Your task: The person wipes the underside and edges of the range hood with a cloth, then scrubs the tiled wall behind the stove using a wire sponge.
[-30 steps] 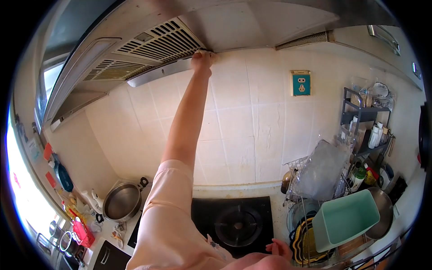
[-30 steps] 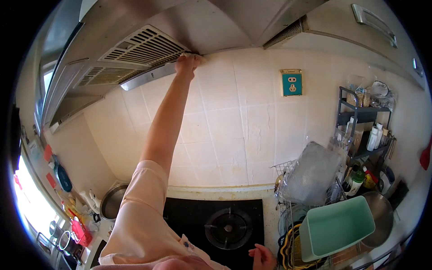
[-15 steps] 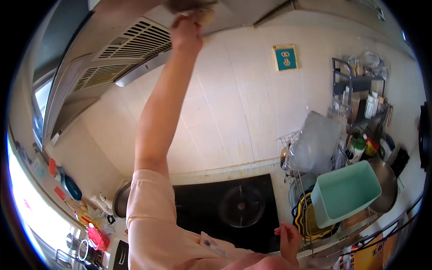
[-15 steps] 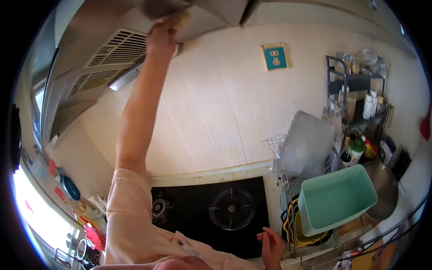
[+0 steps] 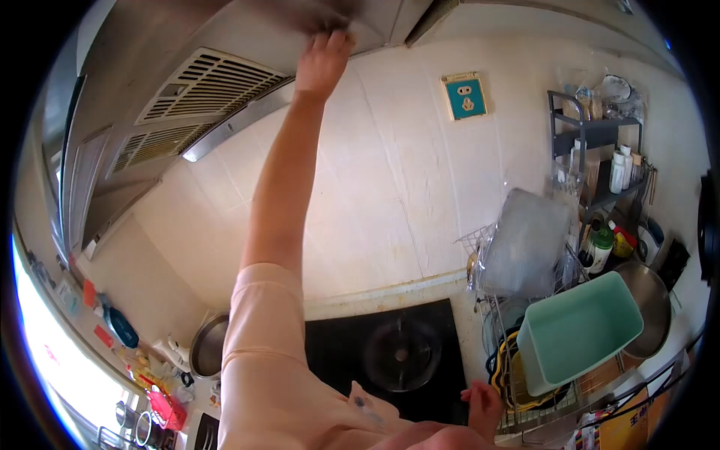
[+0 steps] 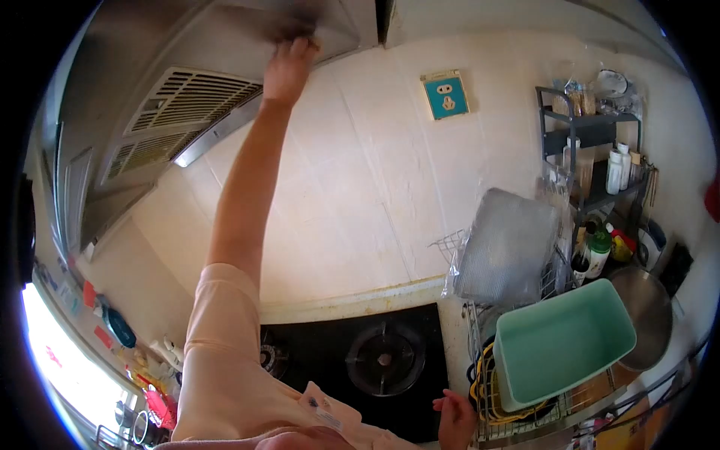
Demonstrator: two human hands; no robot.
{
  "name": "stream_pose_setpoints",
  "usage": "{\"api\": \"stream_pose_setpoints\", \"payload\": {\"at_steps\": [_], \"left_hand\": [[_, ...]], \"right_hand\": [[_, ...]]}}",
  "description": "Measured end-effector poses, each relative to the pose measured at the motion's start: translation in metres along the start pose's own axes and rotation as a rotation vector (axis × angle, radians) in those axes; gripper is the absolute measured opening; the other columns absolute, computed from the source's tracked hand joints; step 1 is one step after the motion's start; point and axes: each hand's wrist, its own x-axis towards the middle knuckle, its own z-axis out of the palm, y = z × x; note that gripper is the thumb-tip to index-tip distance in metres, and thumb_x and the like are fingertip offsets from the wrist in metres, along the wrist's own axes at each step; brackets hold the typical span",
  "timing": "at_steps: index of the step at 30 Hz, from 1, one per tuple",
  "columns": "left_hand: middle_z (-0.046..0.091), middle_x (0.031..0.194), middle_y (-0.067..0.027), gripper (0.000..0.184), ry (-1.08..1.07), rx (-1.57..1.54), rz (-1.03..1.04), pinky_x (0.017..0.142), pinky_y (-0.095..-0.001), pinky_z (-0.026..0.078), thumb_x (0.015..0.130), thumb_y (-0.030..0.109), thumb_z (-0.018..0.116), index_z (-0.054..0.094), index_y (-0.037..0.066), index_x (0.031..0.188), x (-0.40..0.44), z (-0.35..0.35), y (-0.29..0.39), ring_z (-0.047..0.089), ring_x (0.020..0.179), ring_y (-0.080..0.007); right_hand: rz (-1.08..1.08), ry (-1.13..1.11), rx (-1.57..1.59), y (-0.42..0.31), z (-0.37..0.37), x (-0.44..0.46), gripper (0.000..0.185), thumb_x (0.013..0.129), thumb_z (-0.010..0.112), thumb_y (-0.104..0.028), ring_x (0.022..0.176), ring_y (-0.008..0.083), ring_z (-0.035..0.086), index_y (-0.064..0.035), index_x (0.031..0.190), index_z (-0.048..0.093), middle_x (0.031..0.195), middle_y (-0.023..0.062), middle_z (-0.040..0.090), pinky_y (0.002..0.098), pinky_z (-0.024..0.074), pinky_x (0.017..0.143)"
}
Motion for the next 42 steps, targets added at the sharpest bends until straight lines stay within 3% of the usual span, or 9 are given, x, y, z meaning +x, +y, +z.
{"api": "stream_pose_setpoints", "payload": {"at_steps": [8,14,19,25,30,32,36,40,42], "left_hand": [[0.051,0.088,-0.0020,0.010,-0.331,0.069,-0.156,0.065,-0.0299,0.055,0.075,0.013,0.056,0.056,0.011,0.085,-0.065,0.023,-0.019,0.058,0.081,-0.0190],[0.054,0.095,-0.0021,0.017,-0.064,-0.089,0.144,0.064,-0.0296,0.055,0.076,0.012,0.056,0.058,0.013,0.093,0.004,0.022,0.007,0.058,0.081,-0.0203],[0.056,0.098,-0.0019,0.020,-0.328,0.168,0.088,0.067,-0.0300,0.054,0.076,0.012,0.056,0.059,0.012,0.096,-0.078,0.041,-0.036,0.058,0.085,-0.0211],[0.054,0.095,-0.0011,0.019,-0.057,-0.006,0.239,0.069,-0.0275,0.054,0.075,0.011,0.056,0.058,0.013,0.093,-0.013,0.023,-0.003,0.057,0.087,-0.0199],[0.055,0.095,-0.0018,0.018,-0.244,0.061,0.166,0.070,-0.0289,0.053,0.074,0.008,0.055,0.058,0.013,0.091,-0.051,0.034,-0.020,0.058,0.086,-0.0198],[0.057,0.093,-0.0040,0.016,-0.483,0.226,-0.056,0.065,-0.0328,0.053,0.080,0.022,0.059,0.060,0.013,0.092,-0.097,0.058,-0.045,0.059,0.078,-0.0224],[0.060,0.079,-0.0101,0.005,-0.275,-0.161,-0.688,0.070,-0.0372,0.051,0.077,0.012,0.060,0.062,0.009,0.080,-0.092,0.055,-0.024,0.060,0.076,-0.0320],[0.052,0.061,-0.0037,0.004,-0.078,-0.939,-1.797,0.044,-0.0336,0.038,0.081,0.009,0.056,0.058,0.006,0.080,-0.053,0.091,0.003,0.050,0.051,-0.0170],[0.051,0.063,-0.0020,0.001,-0.019,-1.238,-1.914,0.043,-0.0316,0.035,0.080,0.007,0.058,0.057,0.007,0.079,-0.033,0.091,0.012,0.047,0.050,-0.0142]], "right_hand": [[-0.011,-0.081,-0.113,0.012,-0.005,0.008,0.024,0.089,0.057,-0.019,0.072,0.0143,0.059,-0.0029,0.107,0.059,0.081,0.0062,0.064,0.0275,0.0493,0.068],[0.091,-0.105,-0.025,0.020,0.012,0.023,0.013,0.089,0.054,-0.007,0.067,0.0125,0.061,-0.0014,0.100,0.059,0.075,0.0088,0.065,0.0246,0.0499,0.065],[0.021,-0.072,-0.033,0.014,0.007,0.030,0.012,0.089,0.054,-0.007,0.065,0.0127,0.061,-0.0019,0.098,0.060,0.074,0.0091,0.065,0.0246,0.0504,0.064],[0.097,-0.029,-0.077,0.003,0.013,0.030,0.012,0.090,0.053,-0.007,0.063,0.0131,0.061,-0.0023,0.097,0.060,0.073,0.0088,0.064,0.0251,0.0503,0.062],[0.072,-0.044,-0.052,0.006,0.013,0.033,0.012,0.090,0.052,-0.007,0.064,0.0133,0.061,-0.0022,0.098,0.059,0.073,0.0085,0.064,0.0258,0.0506,0.062],[0.063,-0.038,-0.048,0.011,0.013,0.035,0.012,0.090,0.052,-0.008,0.064,0.0135,0.061,-0.0020,0.098,0.059,0.074,0.0089,0.064,0.0260,0.0508,0.062],[0.093,-0.065,-0.038,0.014,0.010,0.037,0.012,0.090,0.053,-0.008,0.064,0.0137,0.061,-0.0014,0.098,0.059,0.074,0.0094,0.065,0.0258,0.0511,0.062],[0.037,-0.094,0.047,0.014,0.008,0.037,0.013,0.090,0.053,-0.009,0.064,0.0134,0.061,-0.0013,0.099,0.059,0.074,0.0094,0.065,0.0254,0.0511,0.063],[-0.006,-0.071,0.050,0.016,0.003,0.036,0.013,0.090,0.052,-0.009,0.065,0.0132,0.061,-0.0016,0.099,0.058,0.074,0.0088,0.064,0.0252,0.0508,0.063]]}}
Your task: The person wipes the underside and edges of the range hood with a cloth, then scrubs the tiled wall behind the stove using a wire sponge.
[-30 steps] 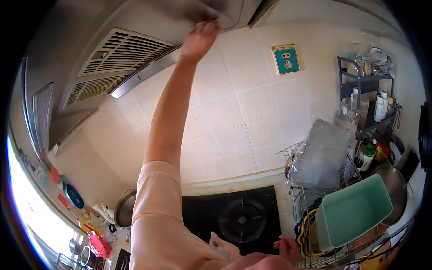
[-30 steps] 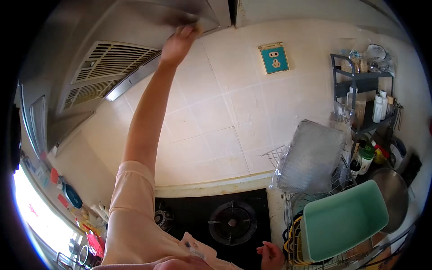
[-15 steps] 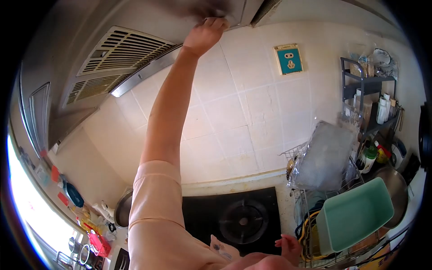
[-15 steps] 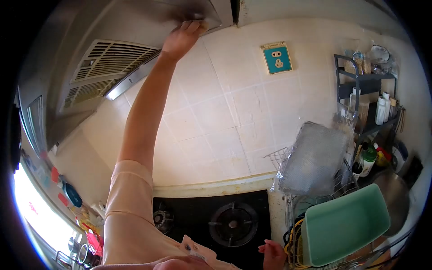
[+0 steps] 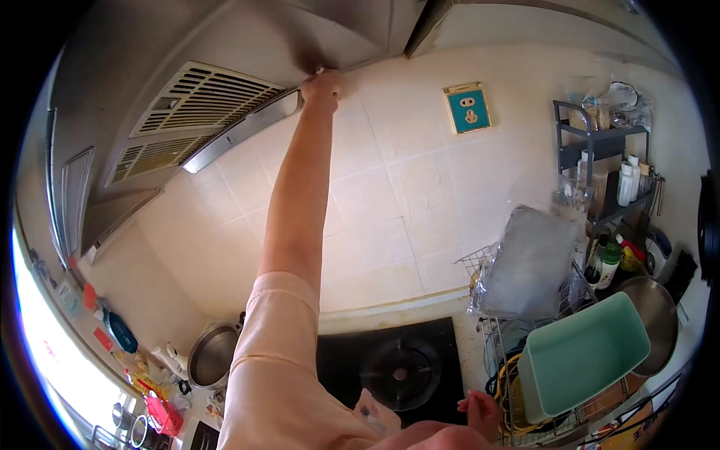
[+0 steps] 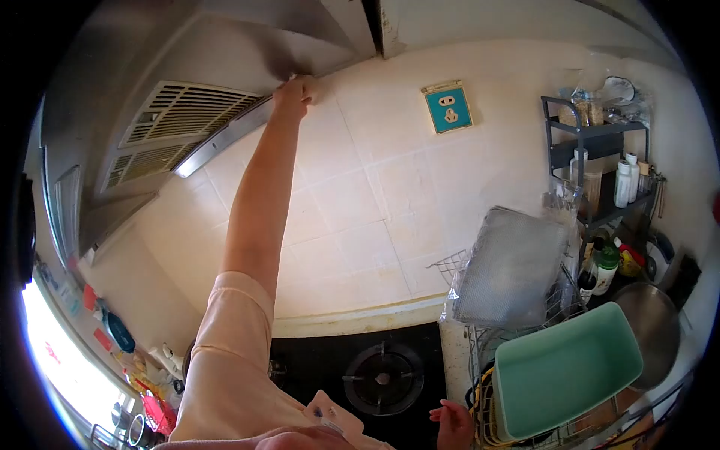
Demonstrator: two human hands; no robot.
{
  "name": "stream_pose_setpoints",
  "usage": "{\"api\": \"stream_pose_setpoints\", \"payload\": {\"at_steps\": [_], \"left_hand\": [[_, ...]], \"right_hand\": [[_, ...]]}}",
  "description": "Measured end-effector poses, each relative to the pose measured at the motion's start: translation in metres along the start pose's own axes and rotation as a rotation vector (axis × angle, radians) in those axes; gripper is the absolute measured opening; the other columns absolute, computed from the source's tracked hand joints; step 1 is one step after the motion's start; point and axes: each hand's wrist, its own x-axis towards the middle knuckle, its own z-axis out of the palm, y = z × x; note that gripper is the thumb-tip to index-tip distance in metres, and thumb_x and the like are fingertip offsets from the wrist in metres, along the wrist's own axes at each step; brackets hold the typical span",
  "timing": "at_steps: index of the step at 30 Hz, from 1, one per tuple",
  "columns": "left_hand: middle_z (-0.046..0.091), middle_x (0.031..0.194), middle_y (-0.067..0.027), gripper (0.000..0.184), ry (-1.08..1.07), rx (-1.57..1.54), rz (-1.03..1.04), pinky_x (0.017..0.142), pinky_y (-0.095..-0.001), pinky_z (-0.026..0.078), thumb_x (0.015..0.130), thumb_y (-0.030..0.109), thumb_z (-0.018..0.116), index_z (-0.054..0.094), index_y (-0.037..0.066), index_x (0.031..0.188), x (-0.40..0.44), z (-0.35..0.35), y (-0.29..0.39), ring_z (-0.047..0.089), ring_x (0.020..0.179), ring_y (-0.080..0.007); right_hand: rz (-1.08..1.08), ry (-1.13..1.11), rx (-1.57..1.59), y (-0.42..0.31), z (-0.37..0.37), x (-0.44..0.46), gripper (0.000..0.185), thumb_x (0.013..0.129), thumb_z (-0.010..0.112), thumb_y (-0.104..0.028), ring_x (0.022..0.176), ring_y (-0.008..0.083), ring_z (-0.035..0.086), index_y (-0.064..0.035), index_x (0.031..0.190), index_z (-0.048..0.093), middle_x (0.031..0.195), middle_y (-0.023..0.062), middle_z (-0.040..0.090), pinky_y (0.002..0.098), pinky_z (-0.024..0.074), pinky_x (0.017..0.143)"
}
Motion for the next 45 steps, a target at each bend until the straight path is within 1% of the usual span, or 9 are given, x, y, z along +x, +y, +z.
{"api": "stream_pose_setpoints", "payload": {"at_steps": [5,16,22,25,26,29,32,35,45], "left_hand": [[0.057,0.071,-0.0029,0.008,-0.300,-0.213,0.021,0.058,-0.0241,0.043,0.077,0.003,0.065,0.059,0.006,0.079,-0.067,0.017,0.044,0.053,0.063,-0.0124],[0.065,0.091,-0.0079,0.012,-0.589,-0.122,0.770,0.078,-0.0260,0.045,0.076,-0.001,0.065,0.065,-0.002,0.088,-0.142,-0.069,0.170,0.058,0.085,-0.0135],[0.066,0.092,-0.0059,0.008,-0.210,-0.154,1.023,0.078,-0.0269,0.045,0.081,0.003,0.061,0.066,-0.002,0.085,-0.168,-0.095,0.171,0.058,0.086,-0.0124],[0.066,0.086,-0.0075,0.009,0.034,0.234,1.160,0.075,-0.0286,0.044,0.080,0.006,0.061,0.066,-0.002,0.083,-0.190,-0.063,0.171,0.058,0.083,-0.0160],[0.063,0.080,-0.0091,0.008,-0.037,0.054,1.231,0.072,-0.0323,0.042,0.078,0.006,0.062,0.065,0.000,0.081,-0.175,-0.045,0.164,0.056,0.078,-0.0219],[0.058,0.078,-0.0114,0.003,0.048,0.146,1.462,0.070,-0.0351,0.040,0.076,0.004,0.060,0.062,0.003,0.079,-0.205,-0.012,0.157,0.053,0.076,-0.0288],[0.055,0.080,-0.0113,0.004,-0.126,0.192,1.774,0.069,-0.0366,0.039,0.076,0.003,0.060,0.059,0.005,0.079,-0.241,-0.007,0.161,0.049,0.075,-0.0309],[0.055,0.082,-0.0100,0.007,-0.137,0.284,1.782,0.069,-0.0370,0.039,0.076,0.003,0.061,0.057,0.007,0.080,-0.261,-0.009,0.168,0.049,0.074,-0.0311],[0.052,0.094,0.0051,0.019,-0.095,0.838,2.371,0.067,-0.0271,0.042,0.068,0.013,0.063,0.061,0.016,0.087,-0.252,-0.034,0.194,0.051,0.081,-0.0121]], "right_hand": [[-0.021,0.029,0.044,-0.001,-0.004,-0.010,0.014,0.091,0.053,-0.011,0.067,0.0132,0.060,-0.0017,0.099,0.057,0.075,0.0083,0.062,0.0246,0.0504,0.063],[0.020,-0.116,0.142,-0.041,0.006,-0.040,0.015,0.090,0.049,-0.005,0.071,0.0140,0.061,0.0015,0.101,0.058,0.078,0.0096,0.062,0.0258,0.0507,0.065],[0.003,-0.171,0.197,-0.046,0.010,-0.055,0.015,0.090,0.051,-0.006,0.070,0.0141,0.060,0.0005,0.100,0.059,0.077,0.0088,0.062,0.0263,0.0509,0.065],[-0.002,-0.134,0.170,-0.047,0.002,-0.058,0.015,0.090,0.052,-0.007,0.070,0.0137,0.061,0.0006,0.101,0.059,0.077,0.0091,0.063,0.0253,0.0508,0.065],[0.002,-0.118,0.150,-0.047,-0.002,-0.060,0.015,0.090,0.052,-0.007,0.070,0.0134,0.061,0.0008,0.101,0.059,0.078,0.0094,0.063,0.0247,0.0507,0.065],[-0.016,-0.125,0.150,-0.044,-0.009,-0.066,0.016,0.090,0.051,-0.007,0.070,0.0135,0.061,0.0008,0.101,0.059,0.079,0.0095,0.064,0.0249,0.0507,0.065],[-0.013,-0.133,0.192,-0.041,-0.010,-0.072,0.016,0.091,0.051,-0.007,0.070,0.0136,0.061,0.0010,0.102,0.059,0.079,0.0096,0.064,0.0248,0.0506,0.065],[-0.037,-0.133,0.221,-0.039,-0.006,-0.076,0.017,0.091,0.051,-0.008,0.070,0.0136,0.061,0.0015,0.102,0.058,0.079,0.0097,0.064,0.0248,0.0504,0.066],[-0.091,-0.285,0.197,-0.063,0.018,-0.084,0.016,0.091,0.049,-0.006,0.072,0.0143,0.061,0.0017,0.103,0.058,0.082,0.0102,0.063,0.0249,0.0507,0.067]]}}
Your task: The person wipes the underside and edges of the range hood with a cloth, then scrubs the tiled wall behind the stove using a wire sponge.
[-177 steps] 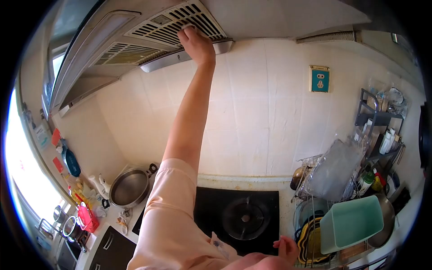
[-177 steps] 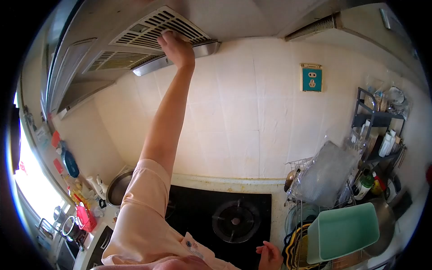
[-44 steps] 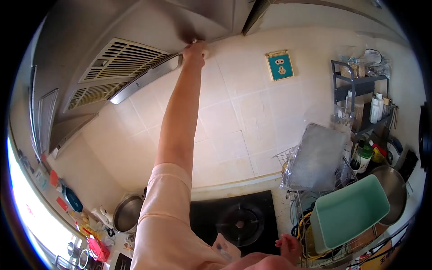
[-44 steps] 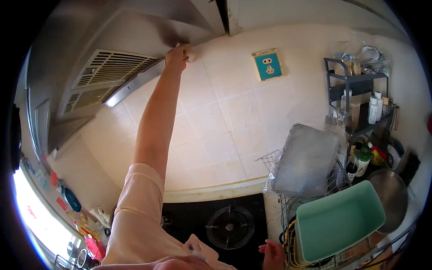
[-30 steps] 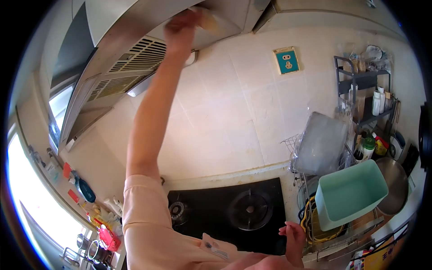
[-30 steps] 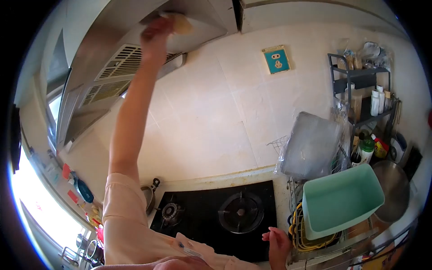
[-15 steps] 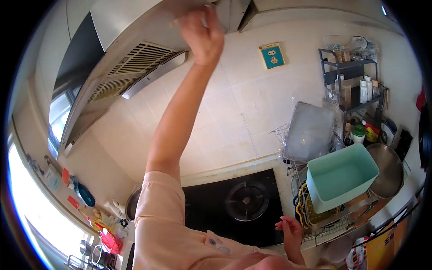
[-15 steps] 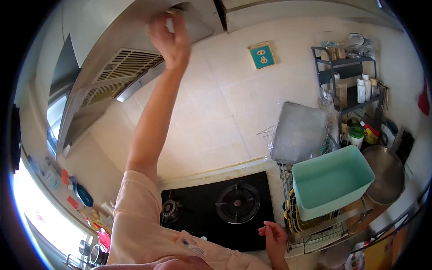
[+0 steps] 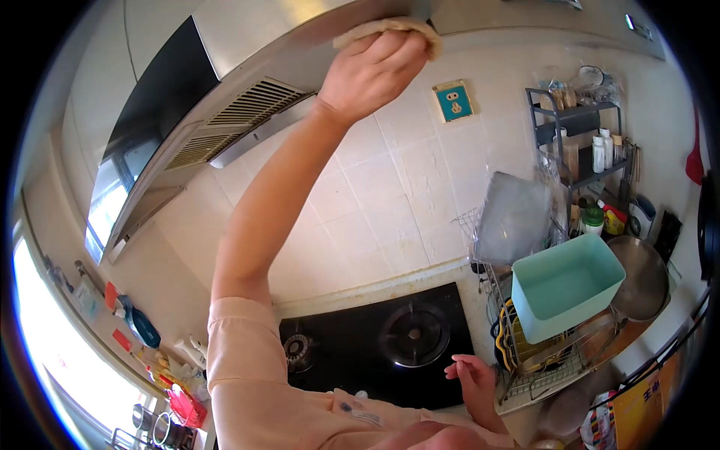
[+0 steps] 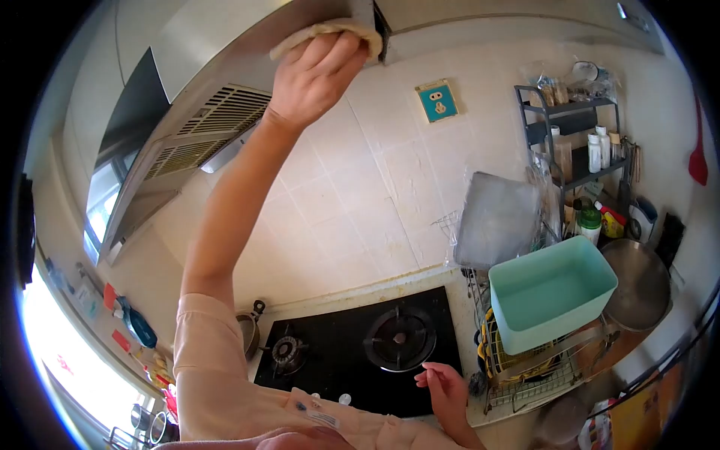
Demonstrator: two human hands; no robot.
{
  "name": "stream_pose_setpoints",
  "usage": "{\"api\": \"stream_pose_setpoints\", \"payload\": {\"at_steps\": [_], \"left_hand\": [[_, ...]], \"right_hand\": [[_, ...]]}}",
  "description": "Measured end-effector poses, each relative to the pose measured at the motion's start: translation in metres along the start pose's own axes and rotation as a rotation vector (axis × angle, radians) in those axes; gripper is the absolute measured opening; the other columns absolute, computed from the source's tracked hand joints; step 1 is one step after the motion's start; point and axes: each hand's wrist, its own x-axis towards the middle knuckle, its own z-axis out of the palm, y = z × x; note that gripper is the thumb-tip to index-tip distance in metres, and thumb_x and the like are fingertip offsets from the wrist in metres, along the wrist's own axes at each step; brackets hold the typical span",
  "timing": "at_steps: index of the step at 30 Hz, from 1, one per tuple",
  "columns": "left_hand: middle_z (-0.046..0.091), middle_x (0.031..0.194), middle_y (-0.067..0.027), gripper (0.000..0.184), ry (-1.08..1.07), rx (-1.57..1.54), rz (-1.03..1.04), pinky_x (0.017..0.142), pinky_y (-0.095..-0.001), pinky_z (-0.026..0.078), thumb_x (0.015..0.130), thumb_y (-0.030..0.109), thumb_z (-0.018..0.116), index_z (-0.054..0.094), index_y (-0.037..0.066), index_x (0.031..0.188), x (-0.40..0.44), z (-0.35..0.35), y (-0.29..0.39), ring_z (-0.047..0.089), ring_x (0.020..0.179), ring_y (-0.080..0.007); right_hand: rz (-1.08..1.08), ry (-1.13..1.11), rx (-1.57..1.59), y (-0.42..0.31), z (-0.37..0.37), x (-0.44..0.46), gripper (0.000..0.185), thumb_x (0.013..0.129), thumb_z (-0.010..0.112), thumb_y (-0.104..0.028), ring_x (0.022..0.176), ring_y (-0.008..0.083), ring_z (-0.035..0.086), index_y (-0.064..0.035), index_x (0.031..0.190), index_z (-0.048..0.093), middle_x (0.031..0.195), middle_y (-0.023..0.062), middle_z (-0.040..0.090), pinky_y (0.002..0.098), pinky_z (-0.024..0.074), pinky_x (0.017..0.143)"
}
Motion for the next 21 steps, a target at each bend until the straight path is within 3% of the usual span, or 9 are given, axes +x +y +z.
{"api": "stream_pose_setpoints", "payload": {"at_steps": [4,5,7,9,11,14,17,21], "left_hand": [[0.049,0.100,0.0063,0.023,0.117,0.145,0.120,0.068,-0.0243,0.040,0.069,0.013,0.064,0.060,0.015,0.092,0.031,0.004,-0.003,0.048,0.087,-0.0091],[0.049,0.107,0.0048,0.022,0.045,0.300,0.175,0.076,-0.0234,0.041,0.073,0.016,0.056,0.061,0.011,0.094,0.036,0.004,-0.002,0.046,0.097,-0.0103],[0.056,0.104,-0.0052,0.020,0.010,0.144,0.237,0.074,-0.0335,0.046,0.079,0.011,0.060,0.064,0.010,0.098,0.041,0.016,-0.005,0.054,0.090,-0.0212],[0.056,0.102,-0.0053,0.022,-0.024,0.114,0.288,0.074,-0.0338,0.046,0.078,0.011,0.062,0.064,0.010,0.100,0.039,0.022,-0.005,0.054,0.089,-0.0210],[0.049,0.102,0.0046,0.031,-0.050,0.218,0.328,0.075,-0.0245,0.042,0.071,0.015,0.063,0.059,0.011,0.101,0.027,0.027,-0.003,0.048,0.096,-0.0098],[0.052,0.103,0.0025,0.033,-0.153,0.118,0.270,0.076,-0.0265,0.044,0.072,0.016,0.062,0.058,0.011,0.104,-0.007,0.052,0.004,0.051,0.097,-0.0123],[0.055,0.102,0.0008,0.033,-0.388,0.043,0.193,0.077,-0.0293,0.045,0.074,0.015,0.059,0.057,0.011,0.107,-0.012,0.054,0.011,0.054,0.097,-0.0144],[0.056,0.100,0.0034,0.023,-0.286,-0.066,0.084,0.073,-0.0289,0.047,0.077,0.017,0.054,0.060,0.011,0.098,-0.028,0.062,0.011,0.052,0.097,-0.0116]], "right_hand": [[0.003,-0.014,0.014,0.002,-0.002,-0.003,0.016,0.091,0.050,-0.005,0.073,0.0143,0.061,0.0017,0.103,0.058,0.081,0.0100,0.063,0.0249,0.0507,0.067],[0.000,-0.011,0.020,0.004,-0.004,-0.003,0.016,0.091,0.050,-0.005,0.073,0.0143,0.061,0.0017,0.103,0.058,0.081,0.0100,0.063,0.0248,0.0507,0.067],[-0.005,0.030,0.055,0.009,-0.010,-0.006,0.016,0.091,0.049,-0.006,0.073,0.0143,0.061,0.0016,0.103,0.058,0.081,0.0100,0.063,0.0250,0.0508,0.067],[-0.001,0.064,0.072,0.012,-0.015,-0.008,0.016,0.092,0.049,-0.006,0.073,0.0143,0.061,0.0014,0.102,0.058,0.081,0.0098,0.063,0.0252,0.0508,0.067],[0.002,0.090,0.070,0.011,-0.021,-0.009,0.016,0.092,0.049,-0.007,0.073,0.0144,0.061,0.0012,0.103,0.058,0.081,0.0097,0.063,0.0254,0.0509,0.067],[0.029,0.117,0.058,0.013,-0.029,-0.007,0.016,0.092,0.049,-0.008,0.072,0.0144,0.061,0.0010,0.103,0.058,0.080,0.0092,0.063,0.0258,0.0508,0.066],[0.010,0.137,0.079,0.017,-0.033,-0.003,0.016,0.092,0.050,-0.008,0.072,0.0145,0.061,0.0010,0.103,0.057,0.080,0.0091,0.063,0.0258,0.0506,0.067],[0.015,0.127,0.099,0.016,-0.036,0.001,0.016,0.092,0.049,-0.008,0.073,0.0142,0.061,0.0010,0.103,0.057,0.080,0.0092,0.063,0.0256,0.0505,0.067]]}}
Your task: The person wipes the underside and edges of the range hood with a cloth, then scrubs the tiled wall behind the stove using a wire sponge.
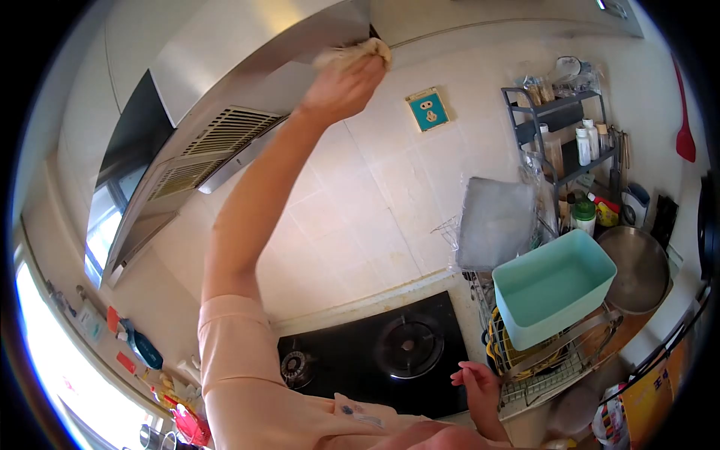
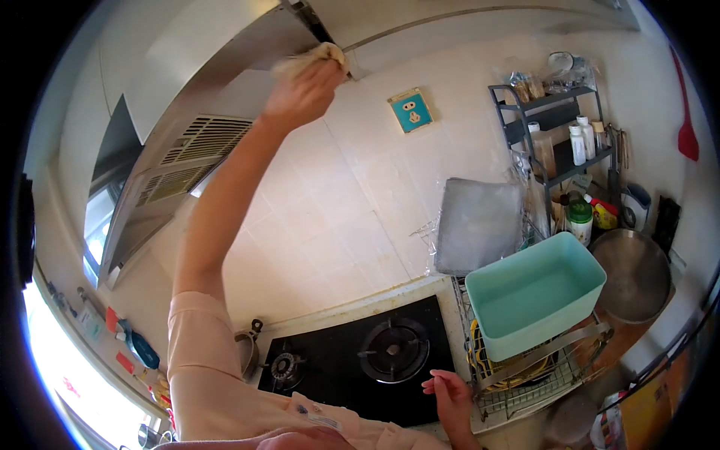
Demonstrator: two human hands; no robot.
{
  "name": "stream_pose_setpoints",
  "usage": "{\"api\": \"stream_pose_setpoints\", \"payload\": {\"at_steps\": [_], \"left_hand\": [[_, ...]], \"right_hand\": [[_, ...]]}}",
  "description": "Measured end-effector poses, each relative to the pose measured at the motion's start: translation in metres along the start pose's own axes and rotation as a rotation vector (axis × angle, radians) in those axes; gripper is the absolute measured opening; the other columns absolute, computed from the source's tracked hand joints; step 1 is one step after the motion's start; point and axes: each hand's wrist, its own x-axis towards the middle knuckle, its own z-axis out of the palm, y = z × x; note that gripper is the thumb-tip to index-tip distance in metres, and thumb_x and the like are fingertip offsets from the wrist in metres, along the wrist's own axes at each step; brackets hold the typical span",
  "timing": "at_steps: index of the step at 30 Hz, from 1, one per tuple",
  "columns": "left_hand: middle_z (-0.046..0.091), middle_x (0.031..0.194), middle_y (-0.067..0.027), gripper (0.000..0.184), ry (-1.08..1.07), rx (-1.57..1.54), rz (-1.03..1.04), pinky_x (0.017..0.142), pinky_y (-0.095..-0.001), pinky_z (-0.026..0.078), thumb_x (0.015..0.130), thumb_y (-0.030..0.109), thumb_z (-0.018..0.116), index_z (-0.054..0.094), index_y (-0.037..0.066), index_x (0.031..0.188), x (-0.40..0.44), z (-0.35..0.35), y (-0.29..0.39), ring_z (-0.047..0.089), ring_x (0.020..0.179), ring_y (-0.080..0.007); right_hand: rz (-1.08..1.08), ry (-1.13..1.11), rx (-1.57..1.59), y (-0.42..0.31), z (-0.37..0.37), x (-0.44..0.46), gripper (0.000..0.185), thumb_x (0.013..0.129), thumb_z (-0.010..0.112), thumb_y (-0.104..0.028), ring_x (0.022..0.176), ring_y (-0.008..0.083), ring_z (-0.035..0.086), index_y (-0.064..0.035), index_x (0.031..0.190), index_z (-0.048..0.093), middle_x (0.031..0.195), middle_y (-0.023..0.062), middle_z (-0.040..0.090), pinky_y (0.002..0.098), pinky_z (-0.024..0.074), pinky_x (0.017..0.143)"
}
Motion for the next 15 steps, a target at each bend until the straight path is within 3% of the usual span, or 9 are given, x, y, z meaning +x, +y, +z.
{"api": "stream_pose_setpoints", "payload": {"at_steps": [3,5,6,9,12,15], "left_hand": [[0.056,0.100,0.0044,0.022,0.069,0.023,-0.046,0.072,-0.0284,0.047,0.076,0.014,0.055,0.061,0.011,0.097,0.007,-0.020,-0.006,0.054,0.095,-0.0114],[0.056,0.101,0.0043,0.022,0.041,0.106,-0.021,0.073,-0.0277,0.047,0.075,0.013,0.056,0.061,0.011,0.097,0.005,-0.015,-0.006,0.054,0.095,-0.0118],[0.056,0.098,-0.0007,0.025,0.010,0.057,-0.011,0.079,-0.0357,0.047,0.072,0.012,0.058,0.062,0.011,0.097,0.004,-0.007,-0.003,0.054,0.093,-0.0172],[0.058,0.101,-0.0015,0.025,-0.112,0.124,-0.169,0.077,-0.0337,0.047,0.073,0.013,0.059,0.061,0.008,0.098,0.006,0.022,0.019,0.055,0.093,-0.0170],[0.060,0.096,-0.0065,0.025,-0.348,-0.257,-0.463,0.078,-0.0371,0.046,0.072,0.013,0.060,0.062,0.005,0.095,-0.010,0.046,0.042,0.055,0.091,-0.0232],[0.061,0.083,-0.0079,0.019,-0.508,-0.728,-0.650,0.072,-0.0345,0.046,0.073,0.015,0.060,0.063,0.004,0.088,-0.038,0.041,0.066,0.056,0.080,-0.0205]], "right_hand": [[-0.004,0.003,-0.003,0.004,0.005,0.005,0.016,0.092,0.049,-0.007,0.073,0.0141,0.061,0.0012,0.103,0.058,0.081,0.0094,0.063,0.0255,0.0505,0.067],[0.018,-0.013,-0.054,-0.002,0.008,0.007,0.017,0.092,0.049,-0.007,0.074,0.0141,0.061,0.0013,0.103,0.058,0.081,0.0096,0.063,0.0257,0.0506,0.067],[0.023,-0.030,-0.041,0.001,0.009,0.008,0.017,0.092,0.049,-0.007,0.074,0.0141,0.061,0.0013,0.103,0.058,0.081,0.0097,0.063,0.0258,0.0506,0.067],[0.031,-0.071,-0.013,0.007,0.015,0.012,0.017,0.091,0.049,-0.007,0.074,0.0141,0.061,0.0015,0.103,0.058,0.081,0.0099,0.063,0.0260,0.0506,0.068],[0.031,-0.079,-0.027,0.002,0.024,0.012,0.016,0.091,0.050,-0.006,0.074,0.0143,0.061,0.0018,0.102,0.058,0.081,0.0095,0.063,0.0260,0.0501,0.069],[-0.108,-0.092,-0.104,0.003,0.030,0.025,0.018,0.091,0.051,-0.007,0.080,0.0160,0.060,0.0014,0.105,0.057,0.088,0.0101,0.062,0.0262,0.0486,0.073]]}}
